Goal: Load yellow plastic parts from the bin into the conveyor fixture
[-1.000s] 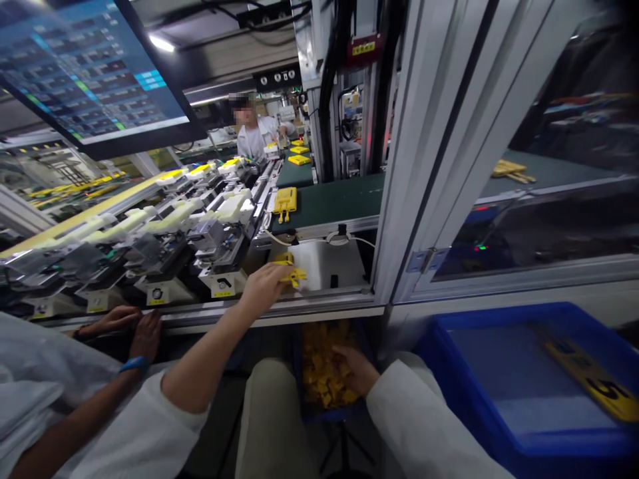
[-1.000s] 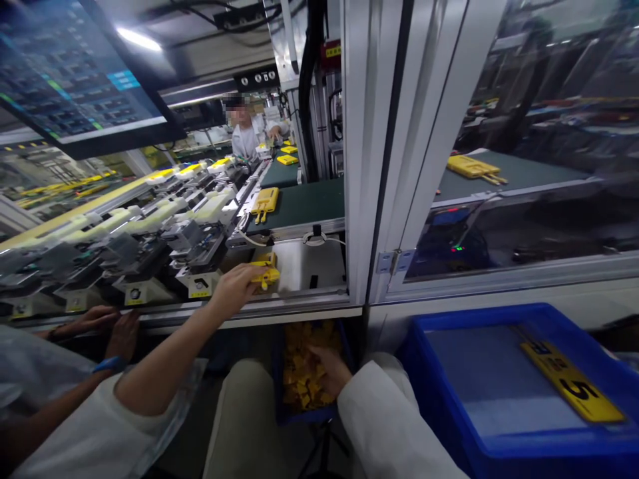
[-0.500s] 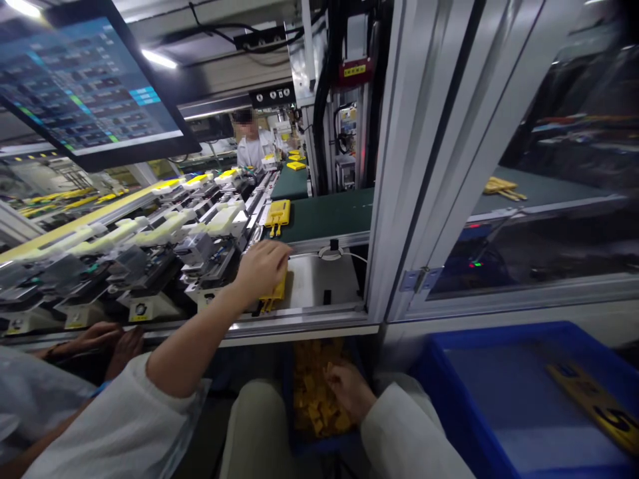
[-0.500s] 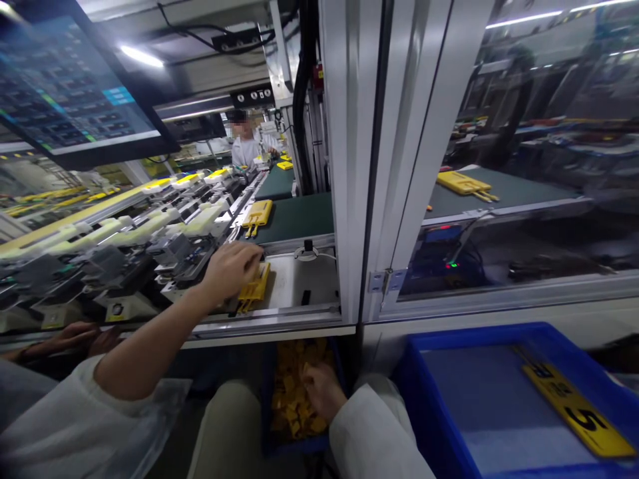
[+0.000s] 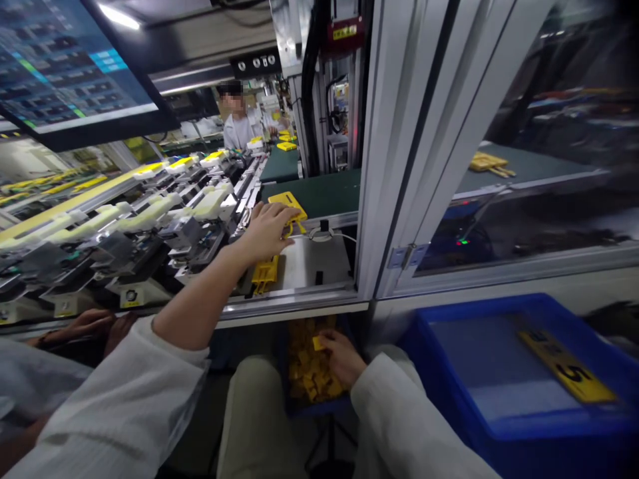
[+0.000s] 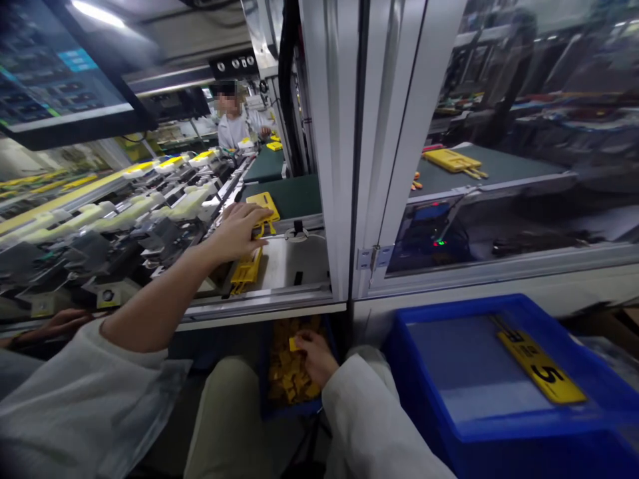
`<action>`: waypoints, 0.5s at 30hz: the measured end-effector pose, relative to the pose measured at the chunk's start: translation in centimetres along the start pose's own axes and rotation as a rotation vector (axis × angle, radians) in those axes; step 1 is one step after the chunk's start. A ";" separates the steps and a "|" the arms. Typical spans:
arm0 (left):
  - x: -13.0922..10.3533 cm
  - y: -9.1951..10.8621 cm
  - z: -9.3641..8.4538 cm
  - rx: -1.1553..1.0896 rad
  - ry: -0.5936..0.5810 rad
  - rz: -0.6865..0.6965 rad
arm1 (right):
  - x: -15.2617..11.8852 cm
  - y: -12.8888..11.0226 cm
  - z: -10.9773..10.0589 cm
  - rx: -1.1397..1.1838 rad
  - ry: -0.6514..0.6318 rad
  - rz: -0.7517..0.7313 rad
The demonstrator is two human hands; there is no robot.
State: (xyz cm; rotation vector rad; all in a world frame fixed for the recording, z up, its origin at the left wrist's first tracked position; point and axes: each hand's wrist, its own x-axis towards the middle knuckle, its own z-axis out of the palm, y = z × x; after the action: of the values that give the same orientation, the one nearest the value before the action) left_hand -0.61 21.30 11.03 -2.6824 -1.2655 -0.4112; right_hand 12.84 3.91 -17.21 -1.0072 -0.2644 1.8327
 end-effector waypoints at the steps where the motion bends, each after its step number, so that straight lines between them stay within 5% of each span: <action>1: -1.1 1.1 0.4 -0.061 0.074 0.017 | -0.1 -0.1 0.1 0.019 -0.004 -0.002; 5: -5.8 6.1 2.5 -0.410 0.365 -0.144 | -0.8 -0.2 -0.1 0.015 -0.005 -0.015; 9: -11.8 11.8 5.4 -0.941 0.643 -0.558 | -2.5 -1.3 -1.1 0.022 0.014 -0.108; 12: -16.5 14.8 7.9 -1.387 0.478 -0.832 | -5.0 -3.3 -1.5 0.005 0.079 -0.318; 15: -20.4 16.4 9.7 -1.556 0.297 -0.974 | -8.3 -5.5 -0.6 -0.283 0.110 -0.595</action>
State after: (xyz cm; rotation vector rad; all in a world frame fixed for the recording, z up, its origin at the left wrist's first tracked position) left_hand 1.45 -1.61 -4.71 -2.0303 -2.7431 -2.6600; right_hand 18.26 -0.53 -10.09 -1.0744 -0.6914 1.2164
